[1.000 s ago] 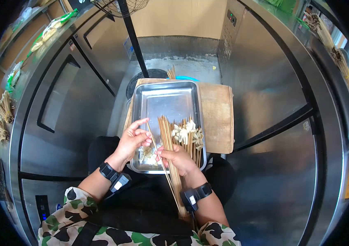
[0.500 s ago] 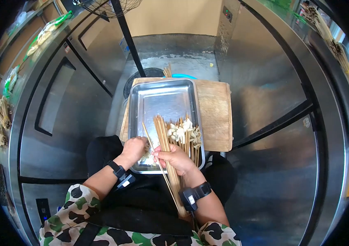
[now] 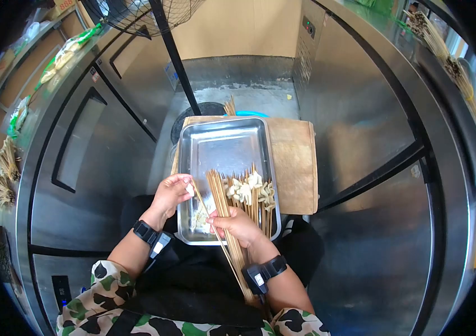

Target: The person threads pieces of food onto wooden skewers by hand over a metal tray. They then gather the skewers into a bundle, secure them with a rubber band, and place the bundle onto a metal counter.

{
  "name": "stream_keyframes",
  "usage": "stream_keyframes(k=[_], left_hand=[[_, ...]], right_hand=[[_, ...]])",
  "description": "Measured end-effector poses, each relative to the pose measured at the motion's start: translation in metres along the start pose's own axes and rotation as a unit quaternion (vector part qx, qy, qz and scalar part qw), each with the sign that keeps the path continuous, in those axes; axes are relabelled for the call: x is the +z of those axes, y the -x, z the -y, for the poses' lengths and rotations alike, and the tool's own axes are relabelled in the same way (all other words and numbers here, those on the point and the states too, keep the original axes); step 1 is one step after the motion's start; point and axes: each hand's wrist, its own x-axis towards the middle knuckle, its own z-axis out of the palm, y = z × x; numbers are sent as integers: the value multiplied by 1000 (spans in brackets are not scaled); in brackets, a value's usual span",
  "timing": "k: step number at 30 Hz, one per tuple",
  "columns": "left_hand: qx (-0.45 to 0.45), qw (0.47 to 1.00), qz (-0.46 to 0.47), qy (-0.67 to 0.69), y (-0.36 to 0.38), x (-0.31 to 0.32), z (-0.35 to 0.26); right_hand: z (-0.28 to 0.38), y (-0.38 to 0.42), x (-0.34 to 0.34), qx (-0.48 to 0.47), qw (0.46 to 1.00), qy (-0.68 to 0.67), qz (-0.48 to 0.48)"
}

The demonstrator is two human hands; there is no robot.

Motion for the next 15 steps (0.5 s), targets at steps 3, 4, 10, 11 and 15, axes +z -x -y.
stream_keyframes(k=[3,4,10,11,15], left_hand=[[-10,998,-16,55,1,8,-12],[-2,998,-6,67,2,10,-15],[30,997,6,76,5,14,-21],[40,997,3,69,4,14,-21],[69,997,-1,38,6,15,-26]], right_hand=[[1,1,2,9,1000,1,-3],[2,1,3,9,1000,0,-4],[1,1,2,0,1000,7,-1],[0,0,2,0,1000,6,-1],[0,0,1,0,1000,2,2]])
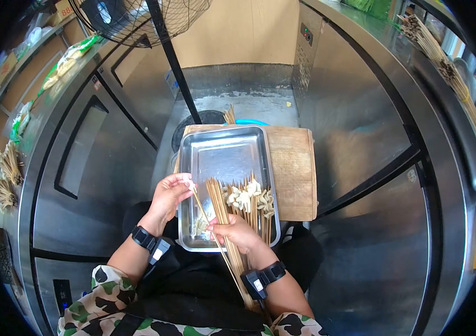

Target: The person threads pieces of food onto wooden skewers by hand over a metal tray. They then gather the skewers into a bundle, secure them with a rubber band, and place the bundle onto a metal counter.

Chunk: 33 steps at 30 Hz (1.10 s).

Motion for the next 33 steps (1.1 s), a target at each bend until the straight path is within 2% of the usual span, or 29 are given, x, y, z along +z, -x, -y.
stream_keyframes(k=[18,27,33], left_hand=[[123,986,-3,-112,0,9,-1],[241,922,-29,-302,18,15,9],[117,990,-24,-78,16,17,7]], right_hand=[[2,2,1,-6,1000,3,1],[0,2,0,-13,1000,-8,-14],[-1,2,-1,-21,1000,-2,-5]])
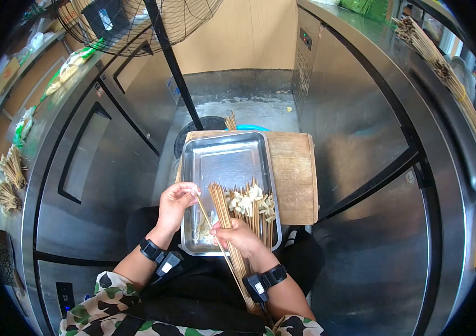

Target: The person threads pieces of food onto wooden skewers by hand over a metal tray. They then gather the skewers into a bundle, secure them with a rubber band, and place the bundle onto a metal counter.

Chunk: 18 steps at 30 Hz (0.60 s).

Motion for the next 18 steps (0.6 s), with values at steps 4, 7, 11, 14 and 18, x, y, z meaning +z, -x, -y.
stream_keyframes(k=[4,7,11,14,18], left_hand=[[12,1000,14,0,1,1,2],[48,998,12,-44,5,1,9],[47,998,-28,-21,5,5,9],[32,999,-31,-18,2,10,3],[-21,998,48,-31,-6,0,5]], right_hand=[[0,0,0,-4,1000,3,-11],[1,1,2,-3,1000,3,-14],[-1,-1,0,-2,1000,5,-3],[0,-1,1,-2,1000,7,-4],[1,0,1,-2,1000,10,-6]])
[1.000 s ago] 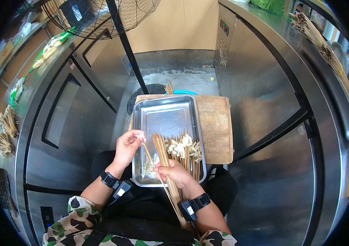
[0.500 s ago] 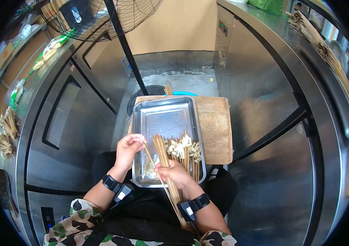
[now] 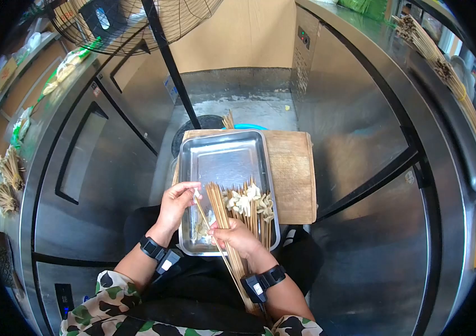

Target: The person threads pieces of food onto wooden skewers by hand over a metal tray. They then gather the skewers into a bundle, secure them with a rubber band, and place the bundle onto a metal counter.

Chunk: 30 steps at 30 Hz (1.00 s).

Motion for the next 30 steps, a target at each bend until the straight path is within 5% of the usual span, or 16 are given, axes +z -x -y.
stream_keyframes(k=[15,22,28,30], left_hand=[[-235,945,-12,225,4,-7,-3],[-257,934,9,246,23,1,10],[-169,981,-56,77,11,-9,40],[-37,946,31,-321,11,-15,48]], right_hand=[[-3,-2,-1,-8,1000,15,-6],[-8,-4,-4,-13,1000,3,-5],[-4,-3,-1,-19,1000,2,-21],[-4,-4,-2,-16,1000,-7,-14]])
